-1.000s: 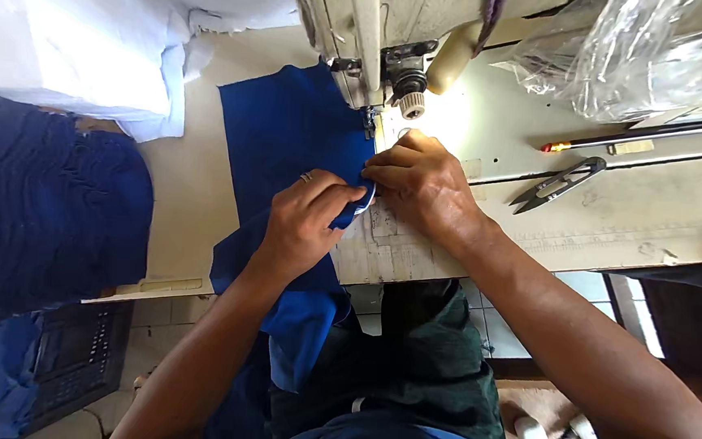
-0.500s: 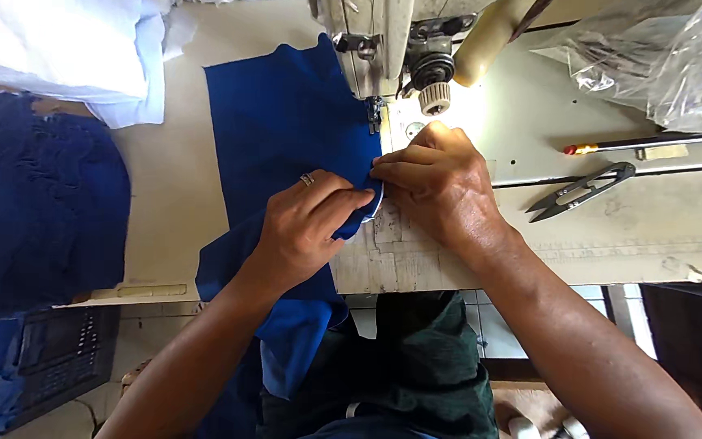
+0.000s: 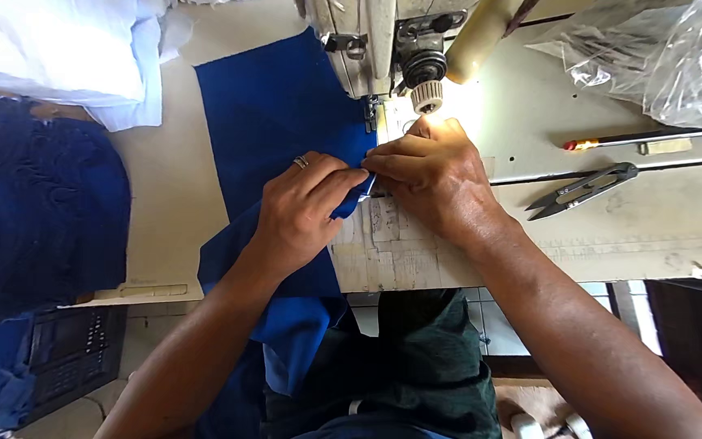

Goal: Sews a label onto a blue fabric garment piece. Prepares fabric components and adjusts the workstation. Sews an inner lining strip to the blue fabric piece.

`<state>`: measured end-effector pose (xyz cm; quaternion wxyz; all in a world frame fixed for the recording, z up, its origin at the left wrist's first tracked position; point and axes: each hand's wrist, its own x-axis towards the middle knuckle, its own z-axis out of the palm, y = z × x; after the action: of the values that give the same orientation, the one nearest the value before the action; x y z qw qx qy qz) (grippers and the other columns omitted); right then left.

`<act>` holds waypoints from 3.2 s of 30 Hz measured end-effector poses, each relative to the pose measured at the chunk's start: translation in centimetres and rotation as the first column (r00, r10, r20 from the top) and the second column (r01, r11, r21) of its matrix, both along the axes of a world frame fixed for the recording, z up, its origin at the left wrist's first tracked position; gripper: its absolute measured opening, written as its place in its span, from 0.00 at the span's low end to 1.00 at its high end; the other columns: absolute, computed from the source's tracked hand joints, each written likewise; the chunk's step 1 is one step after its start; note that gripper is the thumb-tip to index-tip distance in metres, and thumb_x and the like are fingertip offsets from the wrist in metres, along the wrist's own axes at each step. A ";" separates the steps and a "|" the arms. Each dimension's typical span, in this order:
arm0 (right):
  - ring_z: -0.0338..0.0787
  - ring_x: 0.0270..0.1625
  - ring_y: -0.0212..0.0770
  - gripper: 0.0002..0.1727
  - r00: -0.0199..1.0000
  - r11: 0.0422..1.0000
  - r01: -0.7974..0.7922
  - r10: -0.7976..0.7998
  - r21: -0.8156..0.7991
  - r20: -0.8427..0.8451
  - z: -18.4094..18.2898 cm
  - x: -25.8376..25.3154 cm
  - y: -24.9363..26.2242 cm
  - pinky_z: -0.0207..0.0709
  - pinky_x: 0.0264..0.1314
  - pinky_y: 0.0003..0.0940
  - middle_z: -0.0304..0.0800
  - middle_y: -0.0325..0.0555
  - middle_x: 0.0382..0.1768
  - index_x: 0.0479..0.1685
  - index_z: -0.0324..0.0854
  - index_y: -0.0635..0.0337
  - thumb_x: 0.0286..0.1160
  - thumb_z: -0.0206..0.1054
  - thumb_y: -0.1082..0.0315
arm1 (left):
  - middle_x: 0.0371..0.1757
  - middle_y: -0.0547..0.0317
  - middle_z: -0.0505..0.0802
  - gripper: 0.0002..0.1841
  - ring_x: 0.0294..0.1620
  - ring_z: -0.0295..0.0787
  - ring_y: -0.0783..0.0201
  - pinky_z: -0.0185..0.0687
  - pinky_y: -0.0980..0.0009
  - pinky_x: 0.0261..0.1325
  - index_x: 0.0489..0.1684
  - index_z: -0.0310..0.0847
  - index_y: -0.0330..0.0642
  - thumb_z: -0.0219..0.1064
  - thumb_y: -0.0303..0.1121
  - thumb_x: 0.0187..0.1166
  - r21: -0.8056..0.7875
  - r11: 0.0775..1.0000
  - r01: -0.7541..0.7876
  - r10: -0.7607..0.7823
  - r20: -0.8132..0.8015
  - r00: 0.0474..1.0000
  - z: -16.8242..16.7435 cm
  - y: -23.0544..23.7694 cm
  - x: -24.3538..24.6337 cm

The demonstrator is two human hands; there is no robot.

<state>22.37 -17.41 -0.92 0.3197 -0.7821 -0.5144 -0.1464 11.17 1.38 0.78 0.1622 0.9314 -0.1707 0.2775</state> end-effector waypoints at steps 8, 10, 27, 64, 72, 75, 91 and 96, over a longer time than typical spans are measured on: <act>0.88 0.50 0.43 0.09 0.995 0.999 -0.022 0.027 0.049 -0.099 0.2 0.6 0.8 0.73 0.54 0.40 0.96 0.39 0.45 0.43 0.97 0.49 0.79 0.70 0.63 | 0.46 0.46 0.95 0.08 0.50 0.92 0.64 0.84 0.76 0.58 0.49 0.93 0.33 0.73 0.26 0.77 -0.164 0.983 -0.085 0.083 -0.022 0.996 -0.3 0.4 0.3; 0.87 0.50 0.43 0.09 0.993 0.998 -0.030 0.035 0.050 -0.110 0.2 0.6 0.9 0.72 0.53 0.40 0.96 0.39 0.44 0.43 0.97 0.49 0.79 0.70 0.62 | 0.47 0.47 0.95 0.09 0.50 0.92 0.66 0.84 0.77 0.58 0.49 0.93 0.33 0.73 0.26 0.77 -0.192 0.977 -0.096 0.090 -0.037 0.995 -0.3 0.4 0.3; 0.86 0.49 0.46 0.11 0.999 0.999 -0.043 0.043 0.003 -0.001 0.0 -0.3 0.0 0.69 0.50 0.43 0.97 0.38 0.48 0.45 0.96 0.48 0.81 0.65 0.65 | 0.42 0.46 0.94 0.06 0.47 0.92 0.58 0.87 0.70 0.53 0.44 0.94 0.34 0.75 0.25 0.74 -0.070 0.996 0.052 -0.050 0.027 0.998 -0.5 0.2 -0.3; 0.86 0.47 0.43 0.10 0.998 1.000 -0.018 0.018 0.004 -0.054 0.0 1.2 0.8 0.68 0.53 0.43 0.96 0.38 0.44 0.42 0.96 0.47 0.81 0.67 0.61 | 0.52 0.50 0.93 0.09 0.60 0.86 0.63 0.79 0.72 0.65 0.49 0.93 0.37 0.72 0.31 0.81 -0.287 0.952 -0.111 0.083 -0.107 0.991 -0.2 0.4 0.8; 0.87 0.46 0.42 0.09 0.999 0.999 -0.023 0.025 0.049 -0.041 0.1 0.7 0.3 0.68 0.52 0.43 0.97 0.37 0.45 0.44 0.97 0.46 0.79 0.69 0.64 | 0.45 0.51 0.94 0.08 0.53 0.87 0.62 0.81 0.71 0.58 0.46 0.95 0.36 0.75 0.29 0.75 -0.251 0.966 -0.070 0.064 -0.031 0.997 -0.4 -0.2 0.2; 0.86 0.47 0.42 0.10 0.999 0.999 -0.042 0.042 0.007 -0.031 0.1 0.5 -0.3 0.66 0.51 0.42 0.97 0.35 0.49 0.44 0.97 0.46 0.80 0.68 0.64 | 0.45 0.51 0.94 0.09 0.52 0.88 0.57 0.79 0.62 0.57 0.47 0.95 0.37 0.76 0.29 0.73 -0.142 0.989 -0.049 0.049 -0.001 0.999 -0.5 -0.8 -0.4; 0.84 0.50 0.49 0.14 0.996 0.996 0.082 -0.083 -0.036 -0.038 0.0 1.5 -0.3 0.68 0.52 0.47 0.93 0.45 0.49 0.50 0.95 0.48 0.81 0.62 0.65 | 0.54 0.49 0.93 0.10 0.59 0.83 0.47 0.74 0.53 0.60 0.46 0.95 0.41 0.70 0.35 0.80 0.054 0.996 -0.073 0.078 -0.090 0.993 -0.4 -0.8 2.3; 0.84 0.49 0.50 0.13 0.971 0.971 0.237 -0.236 0.027 -0.045 0.0 1.5 -0.4 0.68 0.51 0.43 0.90 0.47 0.42 0.47 0.95 0.52 0.79 0.62 0.69 | 0.53 0.51 0.95 0.09 0.57 0.91 0.51 0.83 0.57 0.59 0.49 0.94 0.40 0.73 0.33 0.79 0.071 0.990 -0.121 0.125 -0.051 0.991 -1.1 -1.7 1.5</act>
<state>23.83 -17.85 -0.95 0.3231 -0.8356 -0.4083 -0.1751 12.68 -0.32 -0.31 0.1179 0.9524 -0.1178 0.2552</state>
